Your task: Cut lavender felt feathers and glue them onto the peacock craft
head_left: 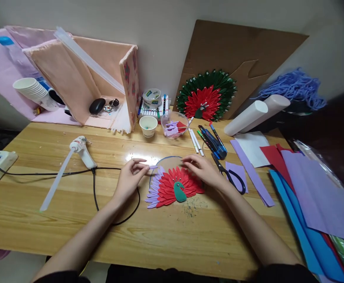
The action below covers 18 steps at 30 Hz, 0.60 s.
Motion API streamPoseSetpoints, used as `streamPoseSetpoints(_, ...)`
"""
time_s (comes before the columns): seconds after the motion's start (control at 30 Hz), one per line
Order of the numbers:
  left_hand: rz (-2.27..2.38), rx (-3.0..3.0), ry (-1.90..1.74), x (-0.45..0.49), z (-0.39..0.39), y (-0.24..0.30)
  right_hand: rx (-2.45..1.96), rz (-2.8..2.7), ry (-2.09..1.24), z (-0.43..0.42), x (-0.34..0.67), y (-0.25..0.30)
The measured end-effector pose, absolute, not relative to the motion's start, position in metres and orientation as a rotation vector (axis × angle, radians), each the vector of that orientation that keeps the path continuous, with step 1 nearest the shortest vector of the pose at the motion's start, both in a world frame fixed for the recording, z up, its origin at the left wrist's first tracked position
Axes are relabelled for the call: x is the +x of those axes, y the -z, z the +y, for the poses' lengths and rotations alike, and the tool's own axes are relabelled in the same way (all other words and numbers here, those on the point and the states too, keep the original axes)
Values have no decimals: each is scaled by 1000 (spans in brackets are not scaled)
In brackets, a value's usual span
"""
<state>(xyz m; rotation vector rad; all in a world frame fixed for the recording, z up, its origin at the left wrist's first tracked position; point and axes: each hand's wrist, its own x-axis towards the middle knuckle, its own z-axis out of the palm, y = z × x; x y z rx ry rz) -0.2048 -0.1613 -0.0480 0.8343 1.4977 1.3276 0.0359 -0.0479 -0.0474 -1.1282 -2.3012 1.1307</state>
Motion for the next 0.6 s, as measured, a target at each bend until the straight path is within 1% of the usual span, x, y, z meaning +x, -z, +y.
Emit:
streamPoseSetpoints(0.07,1478,919,-1316,-208,-143,44,-966,-2521,-1121,-44,22,42)
streamPoseSetpoints(0.17,1440,1052,-1209,-213,-120,42,-868,-2627,-1115,-43,7,46)
streamPoseSetpoints(0.4,1510,1360,-883,-221,-91,52,-824,-2547,-1133,-48,3,58)
streamPoseSetpoints(0.6,1372,1406,-733,-219,-78,60,-843,-2448,-1189,-49,2,61)
